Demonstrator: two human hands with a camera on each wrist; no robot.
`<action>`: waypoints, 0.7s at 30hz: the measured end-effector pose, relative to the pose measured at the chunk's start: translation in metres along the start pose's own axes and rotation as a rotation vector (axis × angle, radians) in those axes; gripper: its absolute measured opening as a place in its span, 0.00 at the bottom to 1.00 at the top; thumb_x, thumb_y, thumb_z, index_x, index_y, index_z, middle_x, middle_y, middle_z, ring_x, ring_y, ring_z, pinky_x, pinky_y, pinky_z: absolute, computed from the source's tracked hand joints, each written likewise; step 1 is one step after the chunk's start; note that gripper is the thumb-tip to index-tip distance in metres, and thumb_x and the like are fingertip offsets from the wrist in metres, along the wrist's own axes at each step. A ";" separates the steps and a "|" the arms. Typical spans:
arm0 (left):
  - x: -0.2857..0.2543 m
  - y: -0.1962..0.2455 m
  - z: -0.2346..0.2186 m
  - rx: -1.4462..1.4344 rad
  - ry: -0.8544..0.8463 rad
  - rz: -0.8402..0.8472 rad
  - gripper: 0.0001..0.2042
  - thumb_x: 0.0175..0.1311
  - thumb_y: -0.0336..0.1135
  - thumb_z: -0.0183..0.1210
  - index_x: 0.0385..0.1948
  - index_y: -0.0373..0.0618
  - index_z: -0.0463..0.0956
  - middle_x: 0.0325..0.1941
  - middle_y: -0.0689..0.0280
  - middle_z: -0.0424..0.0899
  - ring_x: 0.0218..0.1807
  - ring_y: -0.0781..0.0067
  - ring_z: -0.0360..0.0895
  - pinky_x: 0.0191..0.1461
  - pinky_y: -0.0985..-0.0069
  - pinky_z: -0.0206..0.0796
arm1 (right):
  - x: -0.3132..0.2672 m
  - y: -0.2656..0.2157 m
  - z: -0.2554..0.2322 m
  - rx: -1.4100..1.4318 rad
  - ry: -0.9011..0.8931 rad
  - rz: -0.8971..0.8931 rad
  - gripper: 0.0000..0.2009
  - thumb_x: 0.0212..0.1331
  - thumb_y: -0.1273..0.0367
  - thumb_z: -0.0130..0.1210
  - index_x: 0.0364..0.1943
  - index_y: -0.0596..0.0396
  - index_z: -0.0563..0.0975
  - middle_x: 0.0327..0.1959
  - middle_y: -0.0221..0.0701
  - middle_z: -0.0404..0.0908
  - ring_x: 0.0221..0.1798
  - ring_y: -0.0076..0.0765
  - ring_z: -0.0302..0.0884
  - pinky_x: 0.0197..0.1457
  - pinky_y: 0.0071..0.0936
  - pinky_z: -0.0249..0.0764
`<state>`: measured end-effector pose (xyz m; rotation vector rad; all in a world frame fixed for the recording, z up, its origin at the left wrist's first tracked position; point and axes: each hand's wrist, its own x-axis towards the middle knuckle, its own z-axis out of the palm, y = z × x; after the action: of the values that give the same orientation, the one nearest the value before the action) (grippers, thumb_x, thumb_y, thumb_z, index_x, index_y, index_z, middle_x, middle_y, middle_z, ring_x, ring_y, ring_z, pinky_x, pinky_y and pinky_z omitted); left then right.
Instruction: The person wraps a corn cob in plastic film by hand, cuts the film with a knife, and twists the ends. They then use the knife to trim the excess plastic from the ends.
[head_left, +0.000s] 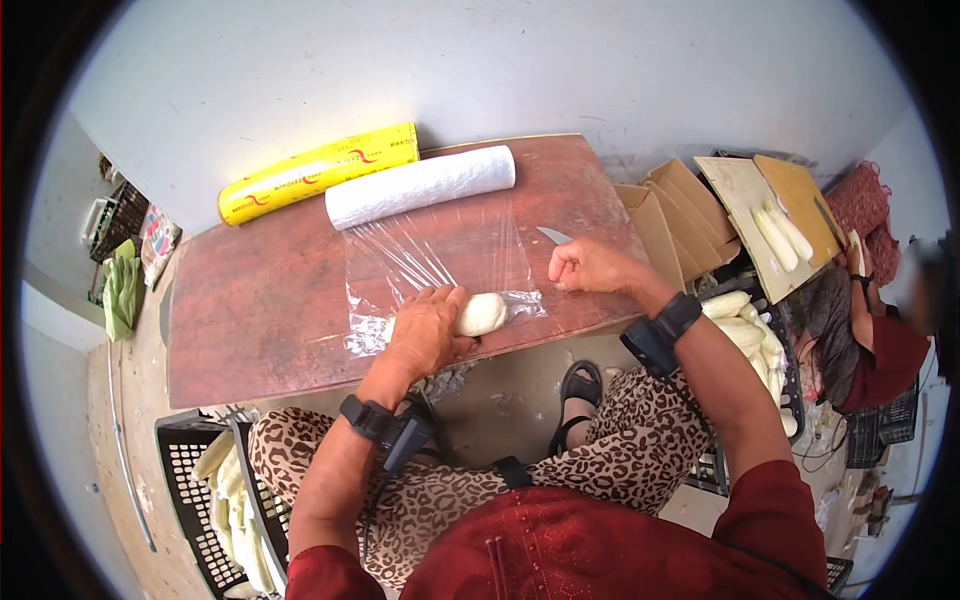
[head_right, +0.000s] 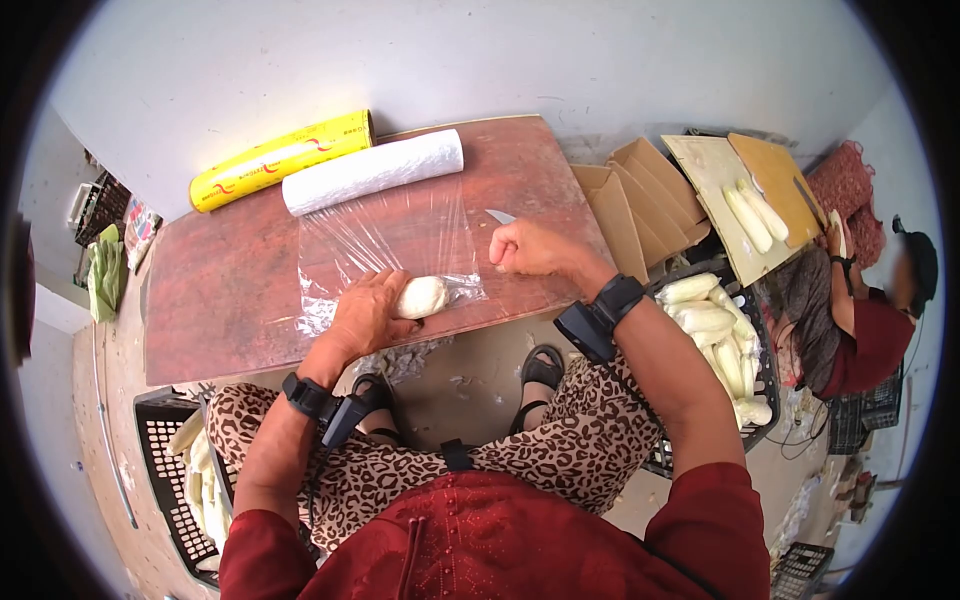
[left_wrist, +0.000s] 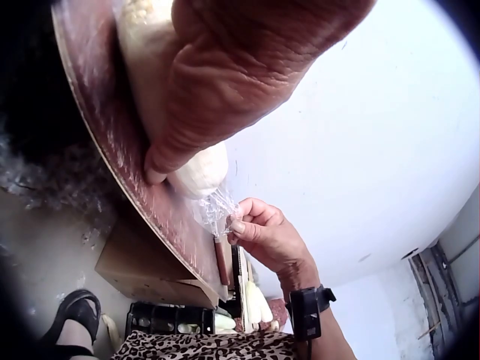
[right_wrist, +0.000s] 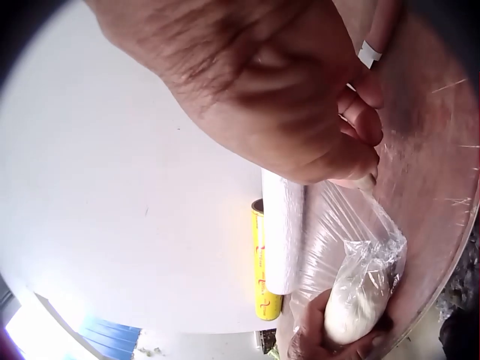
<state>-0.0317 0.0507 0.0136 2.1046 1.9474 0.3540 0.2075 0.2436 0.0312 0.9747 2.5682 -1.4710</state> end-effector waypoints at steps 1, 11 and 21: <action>0.000 0.000 0.000 0.002 0.003 0.002 0.31 0.46 0.41 0.72 0.54 0.41 0.71 0.50 0.55 0.80 0.56 0.49 0.75 0.61 0.61 0.66 | 0.000 -0.001 0.003 -0.001 0.001 -0.024 0.08 0.49 0.74 0.63 0.35 0.57 0.80 0.28 0.25 0.81 0.32 0.21 0.75 0.37 0.24 0.72; 0.001 0.003 -0.004 -0.003 -0.033 -0.015 0.30 0.45 0.40 0.73 0.52 0.42 0.71 0.50 0.55 0.80 0.55 0.49 0.75 0.60 0.61 0.67 | 0.010 -0.004 0.027 0.049 -0.099 -0.086 0.09 0.49 0.73 0.60 0.36 0.58 0.81 0.29 0.28 0.83 0.32 0.25 0.77 0.37 0.25 0.72; 0.001 -0.002 0.002 0.005 0.009 0.006 0.29 0.45 0.42 0.73 0.50 0.43 0.72 0.49 0.56 0.80 0.56 0.50 0.75 0.59 0.60 0.68 | 0.010 0.008 0.014 -0.392 -0.114 -0.048 0.03 0.47 0.73 0.58 0.23 0.58 0.79 0.23 0.34 0.82 0.28 0.31 0.78 0.32 0.32 0.72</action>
<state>-0.0328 0.0517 0.0115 2.1157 1.9499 0.3601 0.2002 0.2406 0.0141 0.7570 2.6629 -0.9408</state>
